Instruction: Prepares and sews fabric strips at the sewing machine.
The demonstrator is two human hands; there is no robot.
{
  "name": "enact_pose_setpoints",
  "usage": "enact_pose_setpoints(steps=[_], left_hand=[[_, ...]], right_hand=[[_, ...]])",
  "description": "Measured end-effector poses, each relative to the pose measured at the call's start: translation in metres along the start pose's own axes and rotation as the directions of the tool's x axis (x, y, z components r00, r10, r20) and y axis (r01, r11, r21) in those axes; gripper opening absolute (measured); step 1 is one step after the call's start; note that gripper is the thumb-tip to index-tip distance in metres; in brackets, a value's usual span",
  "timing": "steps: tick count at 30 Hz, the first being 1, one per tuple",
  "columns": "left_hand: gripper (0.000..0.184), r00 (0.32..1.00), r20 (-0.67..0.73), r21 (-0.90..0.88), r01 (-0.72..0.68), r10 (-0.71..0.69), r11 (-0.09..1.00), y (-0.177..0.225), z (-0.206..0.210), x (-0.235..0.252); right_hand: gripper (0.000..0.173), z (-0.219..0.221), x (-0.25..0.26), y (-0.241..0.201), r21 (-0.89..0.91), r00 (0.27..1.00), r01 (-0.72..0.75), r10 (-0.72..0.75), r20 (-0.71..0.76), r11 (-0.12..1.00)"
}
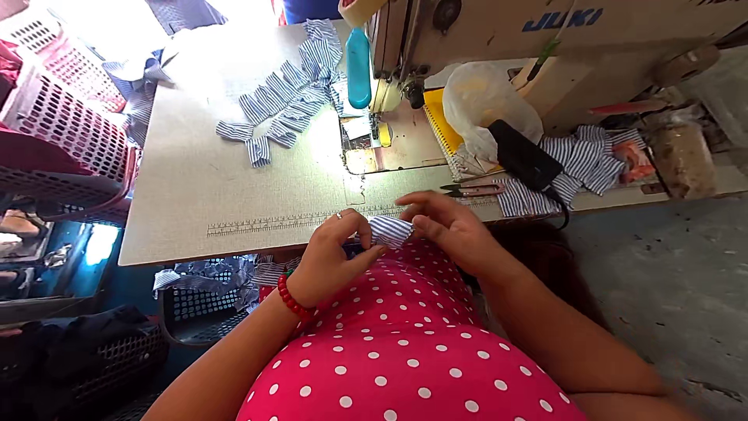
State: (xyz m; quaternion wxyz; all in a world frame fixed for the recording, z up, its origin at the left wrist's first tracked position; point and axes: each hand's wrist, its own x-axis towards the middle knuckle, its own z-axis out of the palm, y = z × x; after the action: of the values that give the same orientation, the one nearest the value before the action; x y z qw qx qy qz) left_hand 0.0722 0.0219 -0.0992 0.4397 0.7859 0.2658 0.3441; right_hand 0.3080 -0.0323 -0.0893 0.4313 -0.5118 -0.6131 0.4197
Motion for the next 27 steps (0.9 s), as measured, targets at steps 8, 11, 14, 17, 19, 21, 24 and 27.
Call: enact_pose_setpoints(steps=[8, 11, 14, 17, 19, 21, 24, 27], left_hand=[[0.016, 0.999, 0.043, 0.193, -0.012, 0.004, 0.981, 0.000, -0.002, -0.004], [0.030, 0.993, -0.001, -0.078, 0.120, -0.121, 0.990, 0.001, 0.000, -0.007], [0.051, 0.938, 0.094, -0.512, 0.332, -0.332, 0.793, 0.001, 0.002, -0.006], [0.055, 0.894, 0.220, -0.700, 0.423, -0.390, 0.575, 0.003, 0.002, -0.005], [0.036, 0.902, 0.175, -0.723, 0.389, -0.394, 0.571, 0.006, 0.002, -0.004], [0.029, 0.912, 0.089, -0.692, 0.347, -0.401, 0.634, 0.007, 0.001, -0.003], [0.026, 0.927, 0.005, -0.628, 0.296, -0.376, 0.720, 0.006, 0.001, -0.004], [0.030, 0.941, -0.065, -0.482, 0.263, -0.333, 0.836, 0.008, 0.002, -0.004]], right_hand=[[0.037, 0.028, -0.005, -0.013, 0.305, 0.997, -0.062, 0.076, -0.034, 0.950], [0.030, 0.032, -0.006, -0.012, 0.323, 0.991, 0.002, 0.040, -0.124, 0.946], [0.029, 0.033, -0.006, -0.005, 0.530, 0.992, 0.019, 0.052, -0.118, 0.848], [0.032, 0.037, -0.007, -0.001, 0.571, 0.994, -0.004, 0.068, -0.091, 0.821], [0.032, 0.038, -0.010, -0.001, 0.481, 0.992, -0.012, 0.071, -0.104, 0.876], [0.032, 0.039, -0.012, -0.002, 0.393, 0.990, -0.020, 0.074, -0.122, 0.919], [0.033, 0.039, -0.013, -0.001, 0.368, 0.988, -0.042, 0.094, -0.125, 0.929], [0.034, 0.042, -0.013, 0.003, 0.342, 0.988, -0.052, 0.099, -0.120, 0.938]])
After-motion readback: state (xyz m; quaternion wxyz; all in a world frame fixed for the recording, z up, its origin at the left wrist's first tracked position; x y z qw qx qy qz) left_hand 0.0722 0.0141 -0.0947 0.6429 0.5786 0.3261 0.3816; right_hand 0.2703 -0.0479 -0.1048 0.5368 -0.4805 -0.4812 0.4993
